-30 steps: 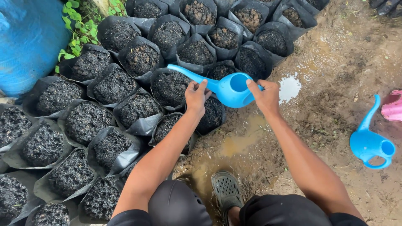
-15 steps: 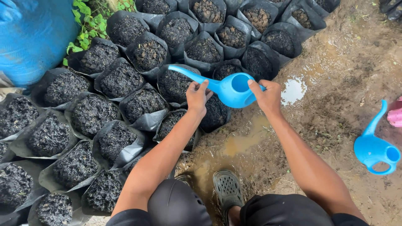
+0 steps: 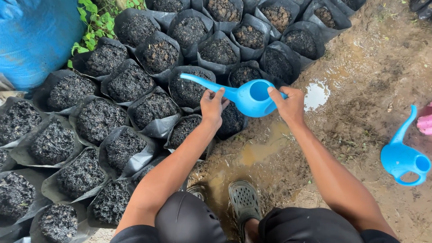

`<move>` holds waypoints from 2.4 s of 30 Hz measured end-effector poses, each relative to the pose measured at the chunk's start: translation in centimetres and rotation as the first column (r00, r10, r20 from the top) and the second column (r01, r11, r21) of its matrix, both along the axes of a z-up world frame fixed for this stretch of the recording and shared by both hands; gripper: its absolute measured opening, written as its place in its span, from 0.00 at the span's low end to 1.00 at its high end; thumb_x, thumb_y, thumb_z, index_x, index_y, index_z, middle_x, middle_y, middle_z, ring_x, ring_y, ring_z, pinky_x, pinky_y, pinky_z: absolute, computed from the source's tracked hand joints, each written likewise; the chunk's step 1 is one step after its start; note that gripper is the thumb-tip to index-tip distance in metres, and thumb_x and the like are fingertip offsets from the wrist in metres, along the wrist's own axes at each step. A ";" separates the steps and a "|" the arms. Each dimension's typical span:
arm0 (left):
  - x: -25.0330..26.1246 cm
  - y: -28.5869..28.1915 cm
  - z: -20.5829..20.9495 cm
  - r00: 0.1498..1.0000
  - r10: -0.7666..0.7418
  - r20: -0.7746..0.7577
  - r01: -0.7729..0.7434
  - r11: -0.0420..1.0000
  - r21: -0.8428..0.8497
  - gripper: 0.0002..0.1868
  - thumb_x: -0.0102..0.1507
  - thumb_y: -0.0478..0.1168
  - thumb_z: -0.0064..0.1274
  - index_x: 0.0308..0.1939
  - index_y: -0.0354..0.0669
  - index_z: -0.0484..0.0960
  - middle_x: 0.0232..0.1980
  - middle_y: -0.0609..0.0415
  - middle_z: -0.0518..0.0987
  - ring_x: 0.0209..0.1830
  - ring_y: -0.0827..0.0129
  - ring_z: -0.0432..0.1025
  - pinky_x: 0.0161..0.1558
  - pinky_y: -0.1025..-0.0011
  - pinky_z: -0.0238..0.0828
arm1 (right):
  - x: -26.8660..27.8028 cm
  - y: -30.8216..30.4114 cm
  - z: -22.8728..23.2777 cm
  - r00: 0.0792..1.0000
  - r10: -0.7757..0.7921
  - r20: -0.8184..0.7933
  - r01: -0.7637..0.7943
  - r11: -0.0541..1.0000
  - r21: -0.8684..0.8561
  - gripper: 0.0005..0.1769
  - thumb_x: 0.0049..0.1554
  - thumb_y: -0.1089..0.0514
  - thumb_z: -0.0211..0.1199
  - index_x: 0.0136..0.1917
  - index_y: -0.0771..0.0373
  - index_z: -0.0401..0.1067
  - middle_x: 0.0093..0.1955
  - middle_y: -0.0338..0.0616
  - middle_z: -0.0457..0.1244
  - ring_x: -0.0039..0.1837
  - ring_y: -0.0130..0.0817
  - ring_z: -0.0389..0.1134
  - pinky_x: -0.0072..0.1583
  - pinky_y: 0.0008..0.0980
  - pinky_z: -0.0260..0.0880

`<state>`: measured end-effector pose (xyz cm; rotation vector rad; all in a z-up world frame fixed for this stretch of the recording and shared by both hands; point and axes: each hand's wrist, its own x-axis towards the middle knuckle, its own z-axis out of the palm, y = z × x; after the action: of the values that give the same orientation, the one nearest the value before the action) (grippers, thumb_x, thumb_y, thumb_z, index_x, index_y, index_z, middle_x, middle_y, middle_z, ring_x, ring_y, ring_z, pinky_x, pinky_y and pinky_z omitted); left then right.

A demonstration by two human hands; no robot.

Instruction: Watering soil in black polybags using a small blue watering can in an outdoor nursery setting.

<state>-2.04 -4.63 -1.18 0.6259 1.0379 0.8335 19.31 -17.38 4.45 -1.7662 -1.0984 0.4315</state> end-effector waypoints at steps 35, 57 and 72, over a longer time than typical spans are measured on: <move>1.8 -3.2 0.3 0.999 -0.044 0.021 0.044 0.999 -0.011 0.15 0.71 0.41 0.57 0.52 0.33 0.71 0.46 0.46 0.68 0.49 0.57 0.75 0.63 0.43 0.83 | 2.3 -4.1 -1.4 0.996 -0.063 0.062 0.066 0.996 -0.051 0.34 0.64 0.46 0.71 0.22 0.54 0.60 0.17 0.34 0.44 0.27 0.22 0.45 0.35 0.27 0.48; -0.3 -5.4 1.2 0.987 -0.160 0.014 0.160 0.987 0.005 0.26 0.74 0.40 0.50 0.68 0.24 0.61 0.53 0.41 0.64 0.55 0.57 0.73 0.72 0.44 0.76 | 0.5 -6.3 -1.1 0.997 -0.055 0.047 0.056 0.998 -0.022 0.35 0.64 0.47 0.71 0.22 0.52 0.57 0.17 0.32 0.43 0.29 0.19 0.45 0.35 0.26 0.47; -2.2 -5.3 -0.1 0.990 -0.142 0.023 0.142 0.990 -0.009 0.38 0.75 0.40 0.50 0.79 0.23 0.46 0.60 0.37 0.62 0.58 0.56 0.73 0.73 0.43 0.75 | -1.6 -5.9 -0.6 0.999 -0.020 0.048 0.021 1.000 -0.019 0.35 0.64 0.47 0.71 0.22 0.53 0.57 0.17 0.32 0.44 0.28 0.19 0.45 0.35 0.26 0.45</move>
<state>-4.20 -9.98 -1.26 0.6716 0.9657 0.7085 17.75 -23.32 3.89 -1.8114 -1.1117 0.3900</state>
